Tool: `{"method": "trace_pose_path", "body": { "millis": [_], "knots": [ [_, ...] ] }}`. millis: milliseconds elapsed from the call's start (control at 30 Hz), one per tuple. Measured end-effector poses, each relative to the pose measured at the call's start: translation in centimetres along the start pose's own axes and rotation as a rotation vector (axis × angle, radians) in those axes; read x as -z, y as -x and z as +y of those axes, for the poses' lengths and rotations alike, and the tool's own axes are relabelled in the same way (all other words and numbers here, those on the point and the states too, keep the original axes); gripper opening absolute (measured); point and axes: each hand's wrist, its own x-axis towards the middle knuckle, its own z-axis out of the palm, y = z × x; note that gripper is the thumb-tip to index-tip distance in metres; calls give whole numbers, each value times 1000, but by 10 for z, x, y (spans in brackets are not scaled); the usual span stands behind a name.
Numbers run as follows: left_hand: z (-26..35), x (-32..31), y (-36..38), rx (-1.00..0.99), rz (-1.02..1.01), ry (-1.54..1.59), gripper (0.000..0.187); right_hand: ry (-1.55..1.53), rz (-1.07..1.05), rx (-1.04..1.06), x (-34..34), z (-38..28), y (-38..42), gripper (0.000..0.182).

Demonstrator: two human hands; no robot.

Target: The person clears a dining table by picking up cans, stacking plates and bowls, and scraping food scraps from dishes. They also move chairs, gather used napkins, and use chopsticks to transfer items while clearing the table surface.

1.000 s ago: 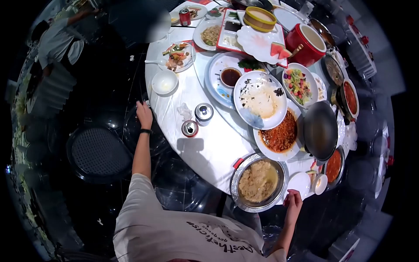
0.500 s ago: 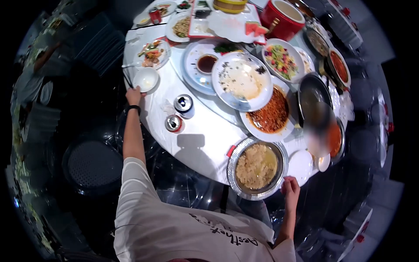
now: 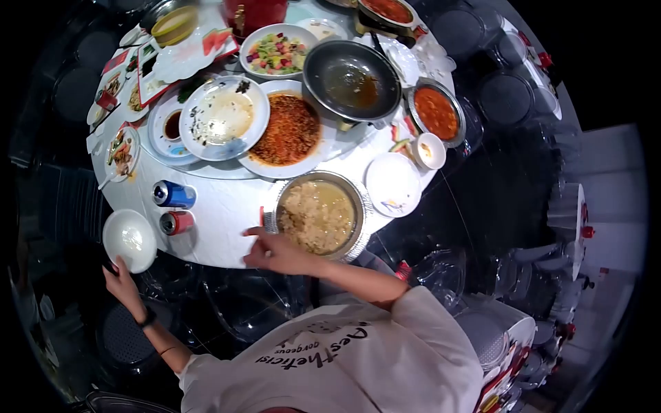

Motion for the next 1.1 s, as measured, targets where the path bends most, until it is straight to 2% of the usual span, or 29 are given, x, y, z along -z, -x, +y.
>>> {"method": "trace_pose_path", "body": {
  "millis": [33,133,267,333,400,467,500,600,667,767,900,1000,1033,1067,1100],
  "knots": [
    [25,15,29,8,-14,41,31,36,-121,-34,-2,-17,0,56],
    [101,36,125,86,-167,158,30,-4,-159,-74,3,-27,21,57],
    [189,11,258,288,-602,342,29,169,135,-92,72,-2,92,53],
    [230,-15,314,376,-836,415,29,207,287,-185,129,32,136,49],
    [271,-52,361,417,-1033,477,29,167,552,-313,196,56,177,43],
    [314,-101,398,404,-1182,529,29,6,832,-255,271,83,211,33],
    [338,-128,414,387,-1226,546,29,-36,888,-211,310,99,220,27],
    [418,-231,449,316,-1268,593,28,-107,977,-182,417,146,235,12],
    [471,-314,465,296,-1231,589,28,-135,968,-211,458,158,234,8],
    [532,-435,477,331,-1118,501,28,-146,918,-197,499,174,232,12],
    [552,-553,482,440,-911,329,28,121,823,-273,517,174,231,29],
    [552,-583,479,414,-841,265,29,471,843,-275,534,134,238,41],
    [567,-563,474,364,-899,226,30,524,891,-230,544,125,238,40],
    [585,-540,467,311,-955,188,32,434,905,-150,560,126,233,40],
    [606,-510,464,357,-1118,153,35,342,916,-75,576,127,223,39]
  ]
}}
